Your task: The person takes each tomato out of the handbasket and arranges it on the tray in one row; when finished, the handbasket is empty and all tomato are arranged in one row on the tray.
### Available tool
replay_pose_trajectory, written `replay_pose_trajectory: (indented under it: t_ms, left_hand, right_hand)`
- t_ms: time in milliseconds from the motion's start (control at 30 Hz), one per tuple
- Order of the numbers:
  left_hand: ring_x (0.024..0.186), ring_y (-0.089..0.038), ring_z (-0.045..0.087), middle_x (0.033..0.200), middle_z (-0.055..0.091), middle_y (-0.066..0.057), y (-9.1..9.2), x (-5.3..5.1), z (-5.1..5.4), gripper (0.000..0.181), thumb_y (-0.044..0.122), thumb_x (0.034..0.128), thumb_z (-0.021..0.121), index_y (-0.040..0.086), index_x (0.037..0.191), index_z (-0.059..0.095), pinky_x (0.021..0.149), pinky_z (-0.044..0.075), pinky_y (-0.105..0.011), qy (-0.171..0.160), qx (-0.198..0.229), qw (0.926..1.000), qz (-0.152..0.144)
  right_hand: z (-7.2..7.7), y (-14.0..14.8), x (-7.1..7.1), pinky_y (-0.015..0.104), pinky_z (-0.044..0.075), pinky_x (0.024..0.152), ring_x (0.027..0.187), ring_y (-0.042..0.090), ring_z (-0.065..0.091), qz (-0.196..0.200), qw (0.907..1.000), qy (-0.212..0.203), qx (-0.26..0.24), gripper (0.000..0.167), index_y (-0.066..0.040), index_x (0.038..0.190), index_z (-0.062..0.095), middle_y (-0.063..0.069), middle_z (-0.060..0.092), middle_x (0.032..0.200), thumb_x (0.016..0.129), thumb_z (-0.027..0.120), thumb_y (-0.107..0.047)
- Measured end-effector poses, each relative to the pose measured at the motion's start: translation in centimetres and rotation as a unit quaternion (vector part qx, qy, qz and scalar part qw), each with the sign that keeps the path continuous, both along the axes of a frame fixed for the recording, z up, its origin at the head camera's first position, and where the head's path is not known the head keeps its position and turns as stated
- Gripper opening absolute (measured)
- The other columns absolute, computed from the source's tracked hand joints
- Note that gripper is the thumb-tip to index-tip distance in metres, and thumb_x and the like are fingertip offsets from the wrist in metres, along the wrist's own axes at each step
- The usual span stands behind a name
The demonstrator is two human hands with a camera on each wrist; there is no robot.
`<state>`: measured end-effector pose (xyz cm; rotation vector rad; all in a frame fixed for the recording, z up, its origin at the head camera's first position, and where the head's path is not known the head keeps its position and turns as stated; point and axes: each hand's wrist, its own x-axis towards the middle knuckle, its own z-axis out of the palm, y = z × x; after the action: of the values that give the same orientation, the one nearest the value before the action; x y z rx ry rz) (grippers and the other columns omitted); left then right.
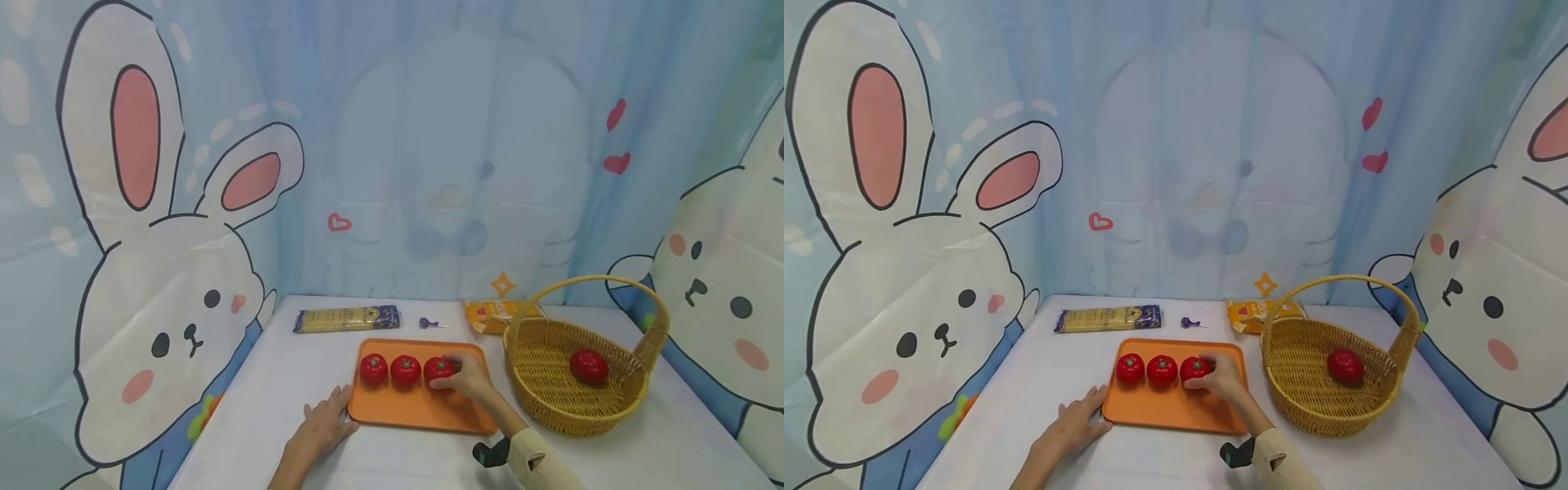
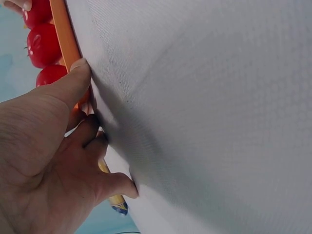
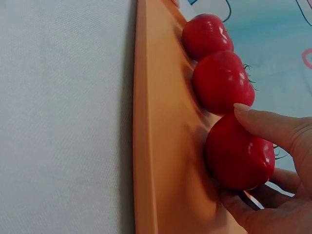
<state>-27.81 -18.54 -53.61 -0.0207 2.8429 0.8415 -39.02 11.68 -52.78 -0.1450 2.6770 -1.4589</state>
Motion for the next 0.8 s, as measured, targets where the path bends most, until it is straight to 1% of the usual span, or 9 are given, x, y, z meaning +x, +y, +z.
replay_pose_trajectory:
  t_ms: [167, 300, 367, 433, 500, 600, 700, 767, 800]
  left_hand:
    - [0.151, -0.052, 0.043, 0.165, 0.045, -0.025, -0.1, -0.2, -0.4, 0.076, 0.028, 0.0967, 0.081, 0.006, 0.161, 0.049, 0.119, 0.015, -0.086, -0.001, -0.005, 1.0000, -0.001]
    - [0.149, -0.054, 0.044, 0.165, 0.045, -0.026, -0.1, -0.1, -0.5, 0.076, 0.027, 0.0969, 0.081, 0.006, 0.162, 0.048, 0.118, 0.015, -0.087, 0.001, -0.004, 1.0000, -0.003]
    - [0.150, -0.054, 0.043, 0.165, 0.045, -0.026, -0.1, -0.2, -0.3, 0.076, 0.027, 0.0966, 0.082, 0.006, 0.162, 0.048, 0.118, 0.014, -0.087, -0.002, -0.003, 1.0000, -0.002]
    - [0.150, -0.054, 0.043, 0.165, 0.045, -0.026, -0.2, -0.3, -0.5, 0.077, 0.027, 0.0959, 0.083, 0.006, 0.162, 0.049, 0.118, 0.014, -0.087, -0.006, 0.002, 1.0000, 0.001]
    - [0.151, -0.053, 0.042, 0.165, 0.045, -0.026, -0.4, -0.5, -0.9, 0.078, 0.027, 0.0960, 0.083, 0.006, 0.163, 0.047, 0.118, 0.013, -0.087, -0.009, 0.000, 1.0000, 0.002]
    - [0.152, -0.051, 0.042, 0.166, 0.045, -0.024, -0.7, -0.9, -1.9, 0.080, 0.029, 0.0958, 0.083, 0.008, 0.163, 0.046, 0.118, 0.013, -0.087, -0.008, -0.001, 1.0000, 0.003]
    - [0.153, -0.049, 0.041, 0.167, 0.044, -0.023, -0.9, -1.2, -2.7, 0.080, 0.032, 0.0962, 0.082, 0.009, 0.164, 0.046, 0.118, 0.012, -0.087, -0.006, -0.002, 1.0000, 0.003]
    - [0.152, -0.050, 0.043, 0.166, 0.045, -0.023, -1.0, -1.2, -2.7, 0.080, 0.032, 0.0957, 0.083, 0.008, 0.163, 0.047, 0.117, 0.014, -0.088, 0.002, -0.004, 1.0000, 0.000]
    - [0.151, -0.050, 0.043, 0.166, 0.046, -0.024, -1.0, -1.1, -2.6, 0.079, 0.032, 0.0957, 0.083, 0.008, 0.163, 0.047, 0.116, 0.015, -0.088, 0.002, -0.006, 1.0000, 0.000]
  right_hand:
    - [0.1, -0.1, 0.1, 0.062, 0.048, 0.117, 0.130, 0.045, 0.060, 0.002, 1.0000, -0.005, -0.001, 0.077, 0.009, 0.143, 0.062, 0.029, 0.067, 0.138, 0.079, 0.098, -0.012]
    - [0.3, 0.0, 0.3, 0.062, 0.048, 0.116, 0.131, 0.046, 0.060, 0.000, 0.9999, -0.010, -0.007, 0.077, 0.008, 0.144, 0.061, 0.030, 0.066, 0.139, 0.080, 0.098, -0.012]
    - [0.7, 0.1, 0.4, 0.062, 0.048, 0.116, 0.133, 0.047, 0.059, 0.000, 0.9999, -0.013, -0.011, 0.076, 0.007, 0.146, 0.059, 0.030, 0.065, 0.142, 0.082, 0.096, -0.013]
    - [1.3, 0.5, 0.7, 0.062, 0.050, 0.114, 0.135, 0.048, 0.059, 0.002, 1.0000, -0.005, -0.004, 0.077, 0.006, 0.148, 0.058, 0.029, 0.064, 0.143, 0.084, 0.096, -0.015]
    - [2.4, 1.0, 1.1, 0.062, 0.051, 0.113, 0.137, 0.048, 0.058, 0.012, 0.9998, 0.010, 0.011, 0.079, 0.004, 0.150, 0.056, 0.029, 0.062, 0.146, 0.085, 0.095, -0.018]
    - [4.9, 2.0, 1.9, 0.062, 0.053, 0.111, 0.139, 0.050, 0.057, 0.039, 0.9973, 0.044, 0.045, 0.082, 0.005, 0.151, 0.055, 0.031, 0.061, 0.148, 0.084, 0.096, -0.021]
    - [7.8, 3.7, 2.9, 0.063, 0.051, 0.113, 0.139, 0.051, 0.056, 0.083, 0.9922, 0.065, 0.066, 0.084, 0.006, 0.150, 0.055, 0.031, 0.060, 0.149, 0.082, 0.097, -0.023]
    - [9.7, 5.4, 3.5, 0.063, 0.050, 0.113, 0.137, 0.050, 0.058, 0.125, 0.9867, 0.073, 0.074, 0.082, 0.006, 0.148, 0.057, 0.030, 0.061, 0.148, 0.083, 0.096, -0.024]
    - [10.5, 6.3, 3.8, 0.063, 0.051, 0.113, 0.136, 0.049, 0.059, 0.144, 0.9837, 0.075, 0.076, 0.081, 0.006, 0.148, 0.058, 0.029, 0.062, 0.147, 0.084, 0.095, -0.026]
